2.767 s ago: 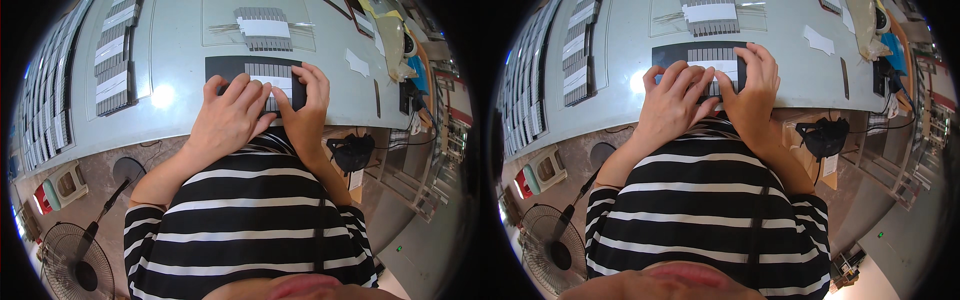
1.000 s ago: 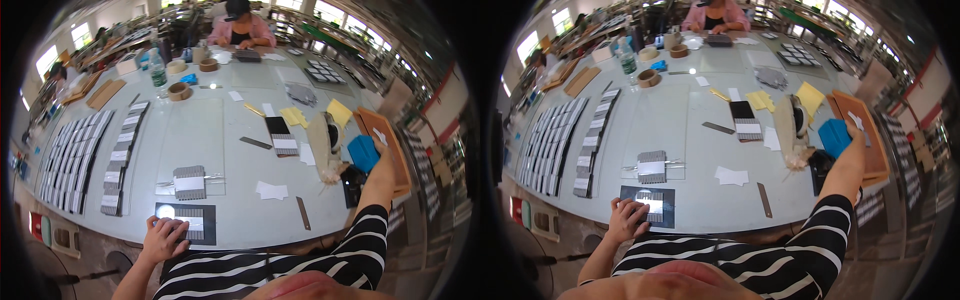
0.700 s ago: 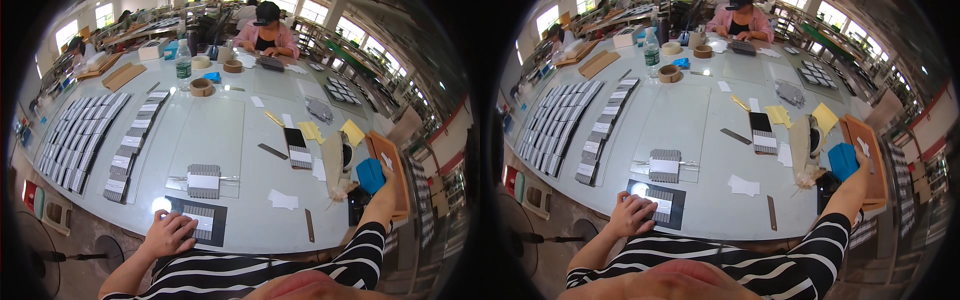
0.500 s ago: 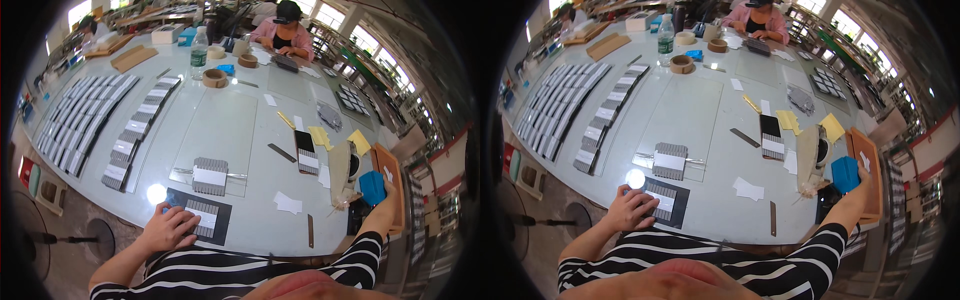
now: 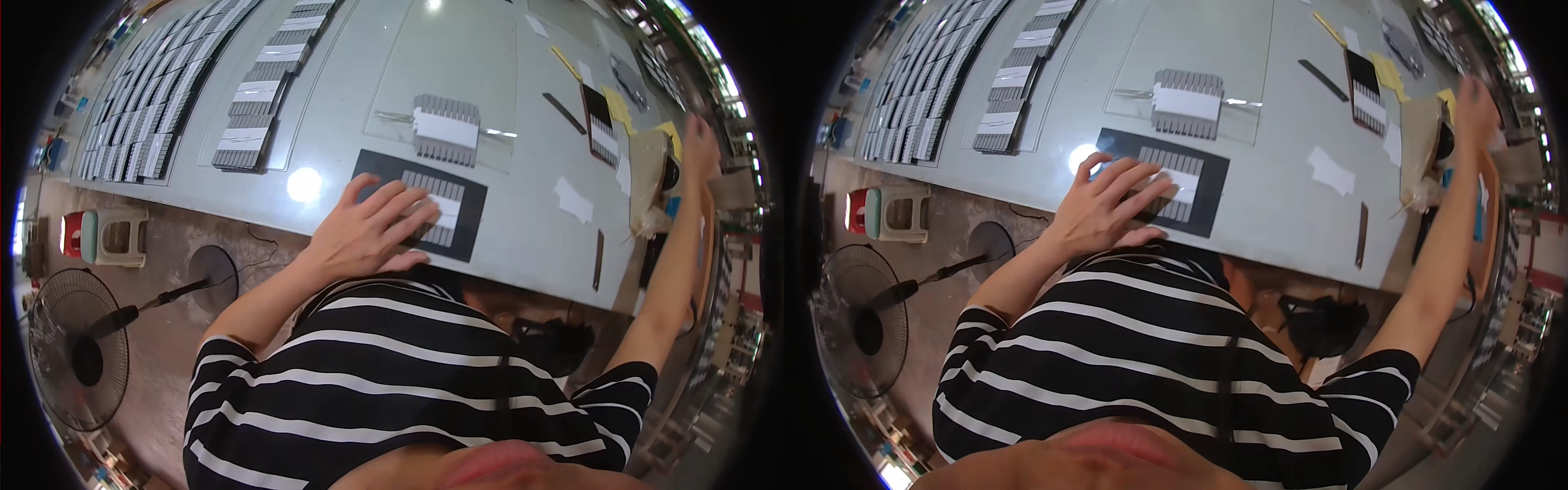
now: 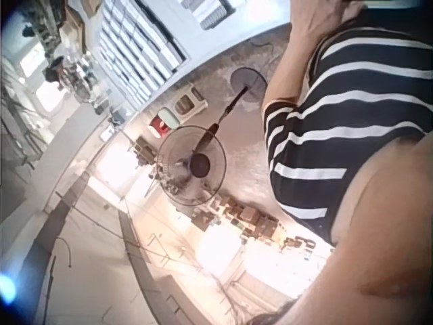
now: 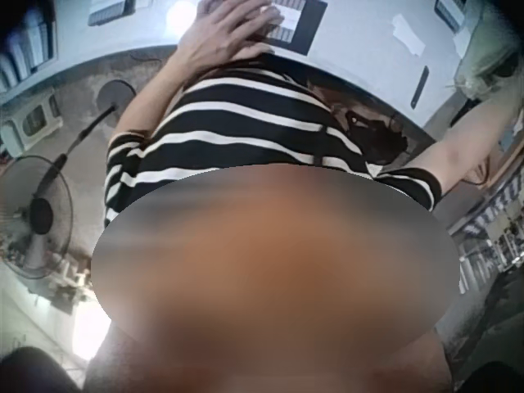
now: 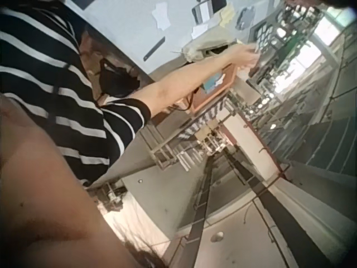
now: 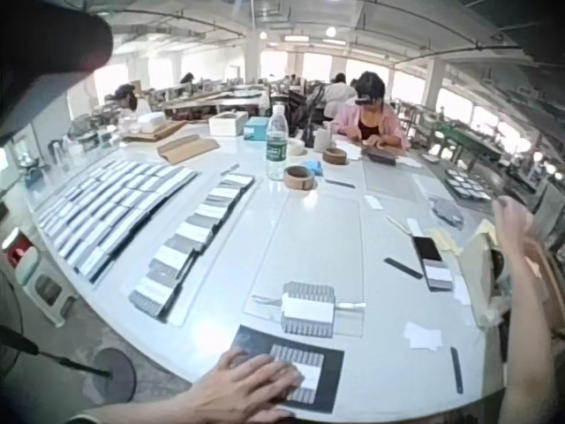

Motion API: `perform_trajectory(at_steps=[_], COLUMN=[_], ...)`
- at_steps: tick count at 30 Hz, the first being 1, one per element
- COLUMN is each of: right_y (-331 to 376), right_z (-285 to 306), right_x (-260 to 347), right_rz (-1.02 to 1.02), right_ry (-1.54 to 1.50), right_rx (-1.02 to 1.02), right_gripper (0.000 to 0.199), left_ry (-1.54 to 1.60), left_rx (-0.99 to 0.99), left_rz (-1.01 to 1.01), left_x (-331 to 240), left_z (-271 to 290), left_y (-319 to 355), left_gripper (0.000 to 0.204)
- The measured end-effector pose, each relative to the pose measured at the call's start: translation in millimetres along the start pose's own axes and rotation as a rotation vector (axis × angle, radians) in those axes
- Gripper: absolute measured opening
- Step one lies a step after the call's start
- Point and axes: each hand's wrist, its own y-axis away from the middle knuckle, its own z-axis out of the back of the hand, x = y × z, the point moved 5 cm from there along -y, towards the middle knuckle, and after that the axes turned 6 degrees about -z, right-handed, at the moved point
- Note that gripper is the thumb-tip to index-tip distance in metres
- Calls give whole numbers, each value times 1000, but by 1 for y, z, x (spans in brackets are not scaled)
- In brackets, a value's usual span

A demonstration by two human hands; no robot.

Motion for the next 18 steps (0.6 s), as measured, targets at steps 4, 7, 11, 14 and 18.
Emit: perform_trajectory(at_steps=[4, 7, 11, 14, 18], right_y=[154, 240, 281, 286, 280], right_z=[62, 99, 96, 86, 82], right_x=[210, 266, 273, 271, 277], right_rz=[411, 386, 272, 181, 159], right_ry=[-439, -443, -469, -460, -530], right_rx=[108, 170, 198, 174, 203], right_gripper=[22, 21, 20, 18, 17], left_ry=[35, 24, -43, 29, 10], left_rx=[103, 63, -43, -54, -137], left_rz=[-11, -96, -235, -247, -215], left_x=[-2, -7, -15, -8, 11], left_z=[-6, -6, 2, 11, 37], left_y=[10, 17, 30, 44, 45], left_gripper=[71, 61, 40, 36, 33])
